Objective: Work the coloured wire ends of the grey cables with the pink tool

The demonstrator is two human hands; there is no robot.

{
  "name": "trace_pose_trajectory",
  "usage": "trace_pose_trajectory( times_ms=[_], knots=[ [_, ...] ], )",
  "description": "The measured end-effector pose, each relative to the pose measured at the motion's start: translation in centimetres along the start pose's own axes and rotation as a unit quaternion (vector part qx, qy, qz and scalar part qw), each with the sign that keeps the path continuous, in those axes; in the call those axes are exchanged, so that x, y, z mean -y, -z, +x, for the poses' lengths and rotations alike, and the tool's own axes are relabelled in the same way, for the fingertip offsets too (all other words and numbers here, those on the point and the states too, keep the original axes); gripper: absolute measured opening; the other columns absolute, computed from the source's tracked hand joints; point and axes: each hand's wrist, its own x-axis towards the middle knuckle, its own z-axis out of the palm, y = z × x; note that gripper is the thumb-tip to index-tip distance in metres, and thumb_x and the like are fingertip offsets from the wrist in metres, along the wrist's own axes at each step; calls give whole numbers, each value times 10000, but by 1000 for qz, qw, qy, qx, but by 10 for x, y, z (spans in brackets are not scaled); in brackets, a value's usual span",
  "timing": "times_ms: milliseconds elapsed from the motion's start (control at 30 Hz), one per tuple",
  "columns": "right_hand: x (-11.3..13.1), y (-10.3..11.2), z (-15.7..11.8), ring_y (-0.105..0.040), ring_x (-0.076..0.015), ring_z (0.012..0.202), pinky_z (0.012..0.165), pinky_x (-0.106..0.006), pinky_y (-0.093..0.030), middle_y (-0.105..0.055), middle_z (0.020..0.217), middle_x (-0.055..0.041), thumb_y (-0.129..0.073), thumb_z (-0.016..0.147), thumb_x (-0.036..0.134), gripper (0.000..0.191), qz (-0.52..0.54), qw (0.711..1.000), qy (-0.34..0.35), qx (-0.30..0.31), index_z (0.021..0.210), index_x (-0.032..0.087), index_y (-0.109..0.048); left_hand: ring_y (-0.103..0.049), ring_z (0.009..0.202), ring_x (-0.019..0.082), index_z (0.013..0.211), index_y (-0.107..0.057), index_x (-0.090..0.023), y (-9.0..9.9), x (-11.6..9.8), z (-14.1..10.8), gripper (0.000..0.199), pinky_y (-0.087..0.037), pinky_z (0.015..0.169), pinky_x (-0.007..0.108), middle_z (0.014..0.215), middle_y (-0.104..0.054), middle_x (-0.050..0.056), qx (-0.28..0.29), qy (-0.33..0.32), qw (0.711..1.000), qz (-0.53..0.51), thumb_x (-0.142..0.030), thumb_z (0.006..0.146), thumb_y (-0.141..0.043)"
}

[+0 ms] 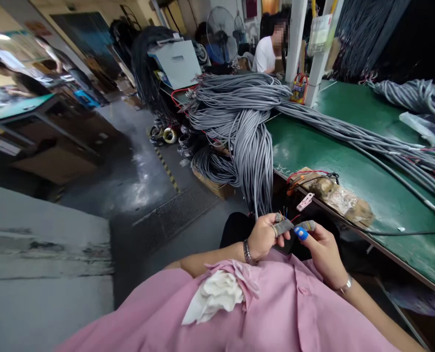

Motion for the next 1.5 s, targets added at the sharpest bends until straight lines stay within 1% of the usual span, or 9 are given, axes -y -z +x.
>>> trace_pose_trajectory(
  times_ms=[233, 367, 467, 600, 667, 867, 1033, 1167, 1500],
  knots=[
    [-20, 10, 2, -460, -130, 600, 574, -261, -392, -570, 670, -5, -600, 854, 435, 262, 88, 996, -29, 12, 757, 199, -654, -452, 362, 39, 637, -568, -125, 7, -7, 7, 322, -276, 370, 168, 551, -595, -9, 26, 16, 999, 12, -408, 740, -683],
    [-34, 21, 20, -447, -126, 560, 545, -265, -407, -580, 709, -26, -444, 889, 578, 453, 212, 973, -85, -34, 862, 191, -678, -431, 332, 41, 610, -568, -118, 18, -14, 18, 327, -267, 336, 167, 513, -585, -6, 109, 36, 993, 22, -395, 719, -703],
    [-35, 26, 41, -448, -113, 547, 525, -255, -416, -607, 788, -41, -447, 864, 624, 497, 251, 959, -131, -3, 894, 186, -679, -407, 302, 39, 611, -564, -114, 24, -15, 30, 327, -240, 305, 163, 486, -581, -2, 174, 86, 981, -6, -386, 694, -726],
    [-24, 21, 59, -450, -106, 555, 518, -251, -413, -621, 847, -41, -536, 838, 584, 429, 277, 952, -115, 60, 963, 195, -667, -418, 280, 52, 668, -575, -110, 26, -10, 49, 339, -249, 285, 154, 473, -594, 11, 248, 154, 955, -50, -387, 637, -768],
    [-21, 17, 61, -441, -107, 551, 524, -250, -399, -612, 776, -26, -576, 838, 534, 366, 240, 967, -81, 35, 909, 189, -674, -425, 271, 64, 688, -576, -111, 26, -6, 58, 341, -245, 273, 154, 468, -600, 22, 271, 174, 944, -77, -377, 620, -777],
    [-34, 11, 62, -460, -118, 551, 530, -245, -373, -578, 618, 2, -577, 849, 516, 348, 122, 983, 18, -136, 714, 204, -649, -429, 266, 82, 701, -604, -86, 24, 2, 82, 305, -214, 259, 155, 437, -572, 30, 303, 190, 925, -131, -310, 591, -780],
    [-29, 4, 71, -553, -147, 614, 606, -276, -452, -659, 738, -32, -551, 803, 632, 459, 289, 955, -57, -45, 874, 205, -704, -440, 278, 94, 707, -610, -81, 23, 10, 92, 302, -193, 255, 158, 455, -572, 34, 335, 220, 906, -139, -278, 559, -784],
    [-23, 1, 76, -603, -149, 703, 668, -262, -483, -693, 837, -29, -665, 749, 574, 400, 385, 917, -95, -42, 881, 201, -719, -438, 278, 97, 703, -605, -81, 24, 12, 94, 289, -201, 253, 160, 459, -571, 37, 343, 220, 900, -151, -275, 573, -775],
    [-22, 3, 75, -594, -138, 672, 640, -258, -485, -690, 823, -16, -633, 765, 597, 392, 401, 910, -100, -29, 839, 219, -706, -456, 286, 94, 725, -596, -101, 24, 16, 92, 307, -214, 258, 151, 477, -575, 22, 333, 232, 903, -142, -278, 548, -773]
  ],
)
